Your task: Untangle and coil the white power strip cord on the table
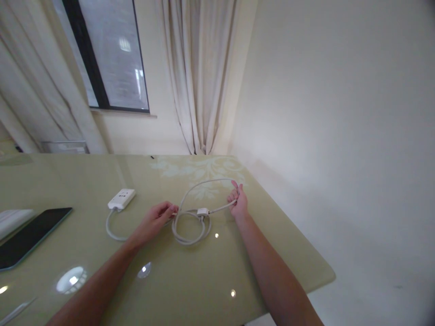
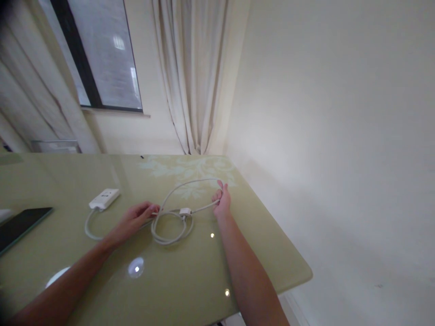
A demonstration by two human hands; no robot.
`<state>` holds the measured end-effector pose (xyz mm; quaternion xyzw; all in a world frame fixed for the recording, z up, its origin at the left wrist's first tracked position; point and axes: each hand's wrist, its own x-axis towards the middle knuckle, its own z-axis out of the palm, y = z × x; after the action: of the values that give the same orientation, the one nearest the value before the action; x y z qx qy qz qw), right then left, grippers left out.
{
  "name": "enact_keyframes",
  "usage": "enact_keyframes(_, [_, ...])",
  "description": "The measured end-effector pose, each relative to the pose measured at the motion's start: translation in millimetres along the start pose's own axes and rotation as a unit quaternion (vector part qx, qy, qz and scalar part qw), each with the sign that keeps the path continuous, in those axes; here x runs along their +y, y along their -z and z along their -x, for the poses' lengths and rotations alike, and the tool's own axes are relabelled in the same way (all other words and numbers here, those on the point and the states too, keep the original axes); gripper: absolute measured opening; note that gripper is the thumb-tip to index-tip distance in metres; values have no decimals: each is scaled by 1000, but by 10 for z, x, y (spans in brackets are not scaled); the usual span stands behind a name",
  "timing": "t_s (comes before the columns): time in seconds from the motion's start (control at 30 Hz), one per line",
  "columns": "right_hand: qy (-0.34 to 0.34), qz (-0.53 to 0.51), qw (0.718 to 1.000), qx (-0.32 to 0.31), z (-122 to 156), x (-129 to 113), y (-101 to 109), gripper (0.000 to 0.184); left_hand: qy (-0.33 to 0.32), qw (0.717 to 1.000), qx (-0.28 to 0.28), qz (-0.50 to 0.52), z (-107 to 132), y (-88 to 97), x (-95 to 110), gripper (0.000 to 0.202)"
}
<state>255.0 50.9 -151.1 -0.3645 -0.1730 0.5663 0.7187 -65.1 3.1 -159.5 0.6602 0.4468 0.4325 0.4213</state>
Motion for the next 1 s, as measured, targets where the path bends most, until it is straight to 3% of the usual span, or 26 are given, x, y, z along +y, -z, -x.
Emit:
enact_keyframes(0.2, [-7,-1,1000,-5,-18,26,14,33,29,983,-100,149,150,-98,256,46])
enact_keyframes(0.3, [-13,4,1000,-6,-21,62,22,30,24,975,-103,198,182,-197,313,49])
enact_keyframes(0.47, [-21,13,1000,-15,-57,48,54,31,14,992,-10,126,94,-237,190,51])
enact_keyframes(0.67, [-50,53,994,-80,-27,-93,48,31,-15,991,132,-30,2,-43,90,43])
enact_keyframes(0.73, [-52,77,990,-105,3,-120,25,29,-22,985,169,-39,-12,21,84,47])
enact_keyframes(0.87, [-34,142,980,-136,22,-141,6,32,31,964,252,73,-64,100,20,42])
enact_keyframes(1.0, [32,213,970,-114,5,-171,32,28,138,919,269,253,-102,135,-12,18])
